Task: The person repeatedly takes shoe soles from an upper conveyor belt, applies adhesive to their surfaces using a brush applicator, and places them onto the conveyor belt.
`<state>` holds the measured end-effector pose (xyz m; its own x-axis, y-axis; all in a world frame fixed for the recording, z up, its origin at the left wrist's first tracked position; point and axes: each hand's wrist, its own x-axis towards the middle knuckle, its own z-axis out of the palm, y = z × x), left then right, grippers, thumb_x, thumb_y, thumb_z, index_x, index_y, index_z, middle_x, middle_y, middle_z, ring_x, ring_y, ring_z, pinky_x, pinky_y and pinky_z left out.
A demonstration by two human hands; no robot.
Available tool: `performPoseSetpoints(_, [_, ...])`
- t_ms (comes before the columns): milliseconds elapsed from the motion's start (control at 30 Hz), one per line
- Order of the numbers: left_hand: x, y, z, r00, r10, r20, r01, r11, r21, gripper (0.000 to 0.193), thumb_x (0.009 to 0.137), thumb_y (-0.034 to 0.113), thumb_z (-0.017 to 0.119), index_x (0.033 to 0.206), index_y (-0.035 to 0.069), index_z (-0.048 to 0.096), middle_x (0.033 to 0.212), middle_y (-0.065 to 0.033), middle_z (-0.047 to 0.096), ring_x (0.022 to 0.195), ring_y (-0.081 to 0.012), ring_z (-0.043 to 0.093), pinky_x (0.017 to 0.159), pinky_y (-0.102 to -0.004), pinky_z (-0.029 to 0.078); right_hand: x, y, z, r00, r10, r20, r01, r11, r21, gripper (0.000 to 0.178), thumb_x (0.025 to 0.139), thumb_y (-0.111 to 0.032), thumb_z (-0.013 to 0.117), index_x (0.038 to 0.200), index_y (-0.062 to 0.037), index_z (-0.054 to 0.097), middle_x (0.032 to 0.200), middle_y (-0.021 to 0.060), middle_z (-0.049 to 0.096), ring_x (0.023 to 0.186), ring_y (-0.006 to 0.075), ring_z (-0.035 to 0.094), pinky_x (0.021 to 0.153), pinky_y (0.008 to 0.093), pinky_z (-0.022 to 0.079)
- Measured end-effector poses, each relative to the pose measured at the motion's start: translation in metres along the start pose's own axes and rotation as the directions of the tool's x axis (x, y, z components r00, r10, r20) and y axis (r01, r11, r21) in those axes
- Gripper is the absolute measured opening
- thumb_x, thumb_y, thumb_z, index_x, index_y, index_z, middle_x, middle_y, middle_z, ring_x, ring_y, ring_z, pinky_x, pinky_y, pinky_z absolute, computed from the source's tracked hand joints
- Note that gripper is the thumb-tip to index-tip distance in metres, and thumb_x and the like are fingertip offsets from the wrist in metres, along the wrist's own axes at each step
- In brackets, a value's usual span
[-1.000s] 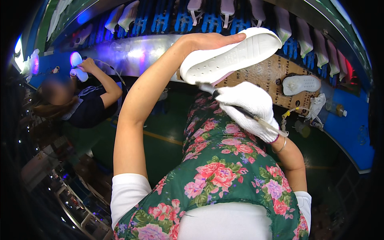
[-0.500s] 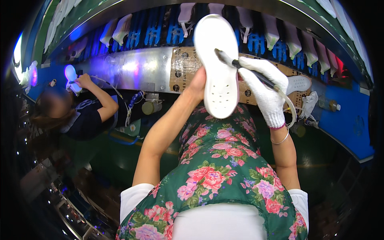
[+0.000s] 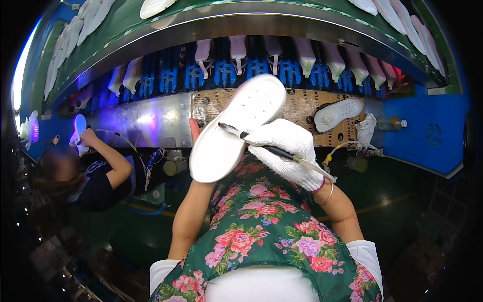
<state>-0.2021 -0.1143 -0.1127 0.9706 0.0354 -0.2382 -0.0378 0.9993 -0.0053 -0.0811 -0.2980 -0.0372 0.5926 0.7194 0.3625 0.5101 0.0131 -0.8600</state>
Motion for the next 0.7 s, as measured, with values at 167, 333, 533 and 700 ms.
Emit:
performPoseSetpoints(167, [0.012,-0.02,0.003,0.973,0.034,0.227,-0.056,0.994,0.092,0.101,0.083,0.057,0.063,0.161,0.008,0.019,0.158,-0.0313,0.027,0.14,-0.045,0.04,0.111,-0.0554,0.042,0.005,-0.008,-0.001,0.99,-0.097,-0.103,0.095,0.995,-0.019,0.023,0.078,-0.004,0.079,0.1,-0.0062,0.077,0.096,0.0091,0.076,0.082,0.0249,0.072,0.074,0.034,0.056])
performPoseSetpoints(333, [0.024,-0.036,-0.001,0.984,0.015,0.177,-0.04,0.99,0.136,0.107,0.081,0.07,0.064,0.16,0.011,0.023,0.153,-0.028,0.039,0.139,-0.0435,0.044,0.114,-0.0574,0.039,0.011,-0.017,-0.006,0.983,-0.123,-0.136,0.112,0.99,-0.087,0.024,0.076,-0.004,0.08,0.1,-0.0064,0.077,0.093,0.0102,0.076,0.08,0.0255,0.072,0.073,0.0347,0.056])
performPoseSetpoints(533, [0.03,-0.05,-0.003,0.988,0.142,0.065,-0.148,0.983,0.107,0.102,0.083,0.084,0.047,0.158,0.018,0.027,0.153,-0.0174,0.042,0.138,-0.0382,0.046,0.114,-0.0594,0.04,0.027,-0.03,-0.005,0.963,-0.195,-0.187,0.167,0.974,-0.156,0.022,0.076,0.0,0.078,0.098,-0.0035,0.076,0.096,0.0126,0.076,0.082,0.0263,0.072,0.077,0.0364,0.056])
performPoseSetpoints(700, [0.034,-0.066,-0.005,0.982,0.19,0.001,-0.178,0.915,0.362,0.111,0.076,0.087,0.057,0.158,0.018,0.028,0.155,-0.0139,0.041,0.139,-0.0353,0.045,0.116,-0.057,0.039,0.04,-0.026,-0.007,0.916,-0.34,-0.211,0.272,0.916,-0.295,0.036,0.076,-0.005,0.076,0.113,-0.0057,0.076,0.104,0.0126,0.075,0.089,0.029,0.072,0.08,0.0364,0.056])
